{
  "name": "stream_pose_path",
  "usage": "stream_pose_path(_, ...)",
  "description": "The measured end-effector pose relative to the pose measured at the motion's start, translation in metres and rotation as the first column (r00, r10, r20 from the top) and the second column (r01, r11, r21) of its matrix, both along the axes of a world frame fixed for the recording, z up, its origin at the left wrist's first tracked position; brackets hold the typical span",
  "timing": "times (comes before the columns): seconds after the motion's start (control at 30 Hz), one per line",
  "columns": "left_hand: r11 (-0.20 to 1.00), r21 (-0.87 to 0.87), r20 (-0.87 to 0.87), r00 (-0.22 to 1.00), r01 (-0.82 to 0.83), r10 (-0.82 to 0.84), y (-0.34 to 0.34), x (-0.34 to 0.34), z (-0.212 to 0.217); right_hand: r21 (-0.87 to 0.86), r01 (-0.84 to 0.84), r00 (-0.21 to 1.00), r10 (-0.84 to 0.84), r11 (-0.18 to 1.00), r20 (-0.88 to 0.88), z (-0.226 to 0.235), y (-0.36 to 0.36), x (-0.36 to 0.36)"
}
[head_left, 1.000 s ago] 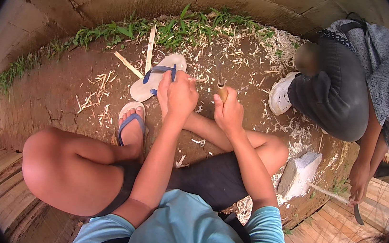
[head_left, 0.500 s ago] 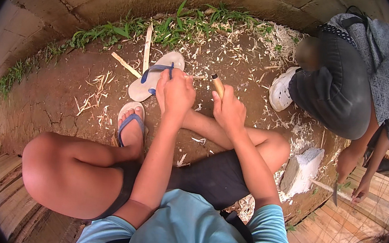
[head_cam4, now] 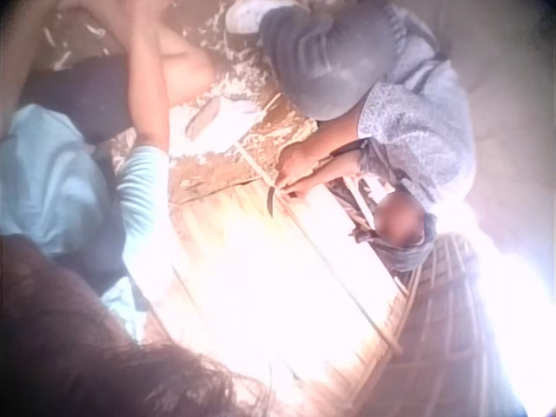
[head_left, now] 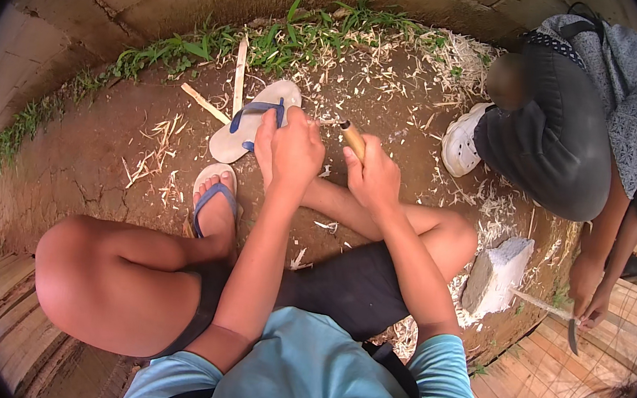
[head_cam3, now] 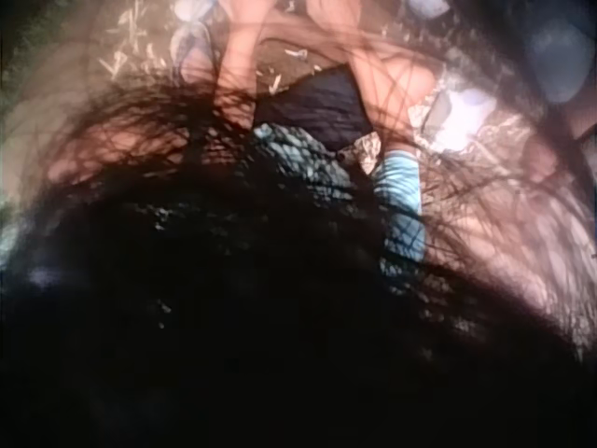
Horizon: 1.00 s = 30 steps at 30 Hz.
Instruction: The person sits on the ground and uses a knife to shave thin strips from a small wooden stick. Another person nearby also shaves wood. The camera wearer repeatedly holds the stick and shaves it, creating wood shavings on the ground.
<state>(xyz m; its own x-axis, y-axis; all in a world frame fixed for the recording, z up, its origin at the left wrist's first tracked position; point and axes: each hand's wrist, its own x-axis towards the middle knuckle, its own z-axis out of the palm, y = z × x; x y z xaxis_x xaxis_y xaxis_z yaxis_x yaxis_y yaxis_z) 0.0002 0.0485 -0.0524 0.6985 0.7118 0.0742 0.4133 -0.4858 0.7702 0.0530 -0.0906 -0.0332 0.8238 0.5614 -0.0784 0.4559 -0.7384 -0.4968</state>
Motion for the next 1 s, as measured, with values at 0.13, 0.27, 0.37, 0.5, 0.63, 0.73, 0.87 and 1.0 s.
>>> stream_pose_path(0.13,0.995,0.095,-0.003,0.999,0.040,-0.040,-0.003,0.001,0.005,-0.031,0.000,1.000,0.000,1.000,-0.006,-0.011,-0.003,0.000)
stream_pose_path(0.27,0.992,0.114,0.011,0.998,0.052,-0.054,0.000,-0.002,-0.001,-0.495,-0.084,0.989,0.014,0.865,-0.145,-0.047,-0.011,0.020)
stream_pose_path(0.37,0.997,-0.074,-0.003,1.000,-0.012,0.012,0.001,0.001,-0.001,-0.491,-0.064,0.991,-0.002,0.869,-0.134,-0.046,-0.013,0.015)
stream_pose_path(0.5,1.000,-0.016,-0.079,0.997,0.010,-0.011,-0.004,0.001,0.006,-0.415,-0.037,0.996,0.001,0.909,-0.086,-0.018,-0.006,0.015)
stream_pose_path(0.63,1.000,0.012,-0.048,0.999,0.019,-0.018,-0.004,0.003,0.000,0.201,0.032,0.995,-0.050,0.979,0.087,0.000,0.000,-0.006)
stream_pose_path(0.73,0.996,0.062,-0.027,0.998,0.060,-0.058,-0.006,0.001,0.001,-0.013,0.060,0.998,-0.060,0.998,0.009,-0.045,-0.018,-0.004)
stream_pose_path(0.87,0.992,0.109,0.025,0.998,0.057,-0.060,0.003,-0.001,-0.003,-0.522,-0.071,0.988,-0.011,0.850,-0.153,-0.057,-0.017,0.020)
stream_pose_path(1.0,0.996,0.081,0.008,0.999,0.048,-0.049,0.003,0.002,0.001,-0.473,-0.060,0.991,-0.004,0.879,-0.134,-0.030,-0.008,0.008)
